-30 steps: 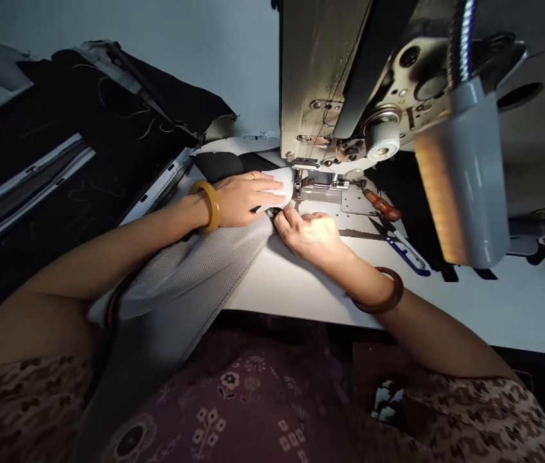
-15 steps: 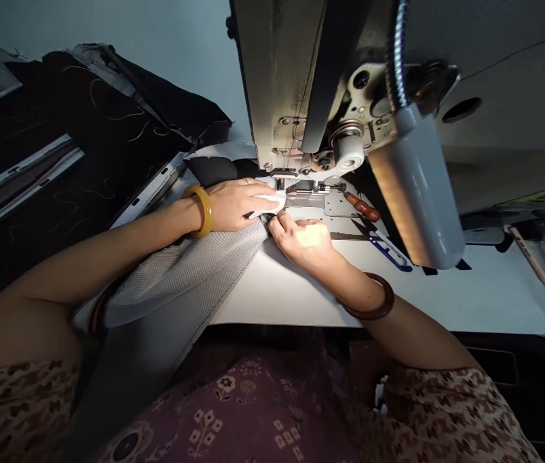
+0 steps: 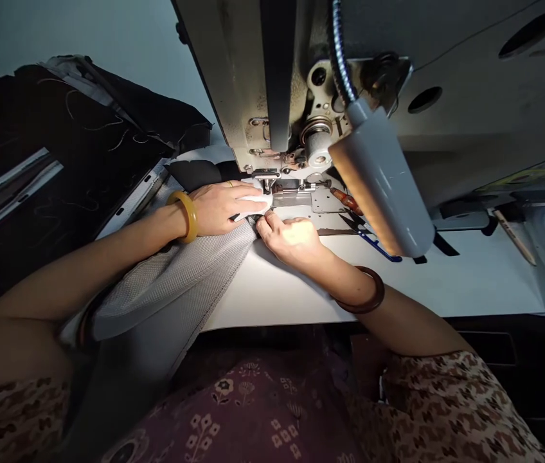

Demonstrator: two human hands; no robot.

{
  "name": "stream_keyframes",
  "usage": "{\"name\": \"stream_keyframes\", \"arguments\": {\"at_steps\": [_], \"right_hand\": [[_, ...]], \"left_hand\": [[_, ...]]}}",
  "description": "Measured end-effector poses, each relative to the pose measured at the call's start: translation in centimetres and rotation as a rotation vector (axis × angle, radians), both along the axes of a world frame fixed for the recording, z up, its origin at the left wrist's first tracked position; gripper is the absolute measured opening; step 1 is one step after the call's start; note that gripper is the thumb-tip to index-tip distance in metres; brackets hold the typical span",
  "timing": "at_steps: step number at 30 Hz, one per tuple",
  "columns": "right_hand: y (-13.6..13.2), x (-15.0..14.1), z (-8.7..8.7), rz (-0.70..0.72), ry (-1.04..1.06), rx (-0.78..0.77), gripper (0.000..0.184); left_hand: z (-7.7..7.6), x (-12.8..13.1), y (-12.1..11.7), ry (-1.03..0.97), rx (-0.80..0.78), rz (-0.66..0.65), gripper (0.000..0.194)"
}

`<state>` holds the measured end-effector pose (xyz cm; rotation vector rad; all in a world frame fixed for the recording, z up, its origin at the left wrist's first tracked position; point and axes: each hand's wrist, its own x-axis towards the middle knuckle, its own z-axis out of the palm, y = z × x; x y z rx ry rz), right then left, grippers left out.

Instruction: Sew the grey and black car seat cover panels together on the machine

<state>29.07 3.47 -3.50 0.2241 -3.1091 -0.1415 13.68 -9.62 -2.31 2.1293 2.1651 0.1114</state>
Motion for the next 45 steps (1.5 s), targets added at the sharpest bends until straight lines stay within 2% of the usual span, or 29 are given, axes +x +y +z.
{"name": "stream_keyframes", "arguments": {"at_steps": [8,16,21,28,32,35,39,42,45], "right_hand": [[0.0,0.0,0.4,-0.011,-0.052,-0.011,0.043],[0.0,-0.1,-0.2,-0.043,-0.027,-0.03,0.042],[0.3,-0.3,-0.1,-0.072,-0.077,-0.056,0.046],[0.4,0.2,-0.3,-0.045,-0.095,-0.112,0.048],[0.3,0.3,-0.4,-0.036,-0.075,-0.112,0.048],[0.4,0.2,-0.4,-0.043,-0.054,-0.136,0.048],[0.6,0.2,-0.4,-0.06,-0.061,-0.17,0.046],[0.8,0.3,-0.5,-0.061,-0.045,-0.157,0.046],[0.8,0.3,-0.5,-0.088,-0.005,-0.16,0.044]], "left_hand": [[0.2,0.0,-0.1,0.019,-0.021,0.022,0.043],[1.2,0.1,0.2,0.011,-0.116,0.054,0.044],[1.2,-0.3,0.4,-0.044,-0.138,0.156,0.039],[1.0,-0.6,0.6,-0.281,0.01,0.342,0.039],[0.8,-0.7,0.6,-0.233,0.037,0.274,0.036],[1.0,-0.7,0.5,-0.12,-0.022,0.187,0.034],[1.6,-0.5,0.4,0.067,-0.131,0.081,0.044],[1.7,-0.3,0.4,0.147,-0.13,0.03,0.051],[1.6,-0.2,0.4,0.149,-0.11,-0.003,0.049]]}}
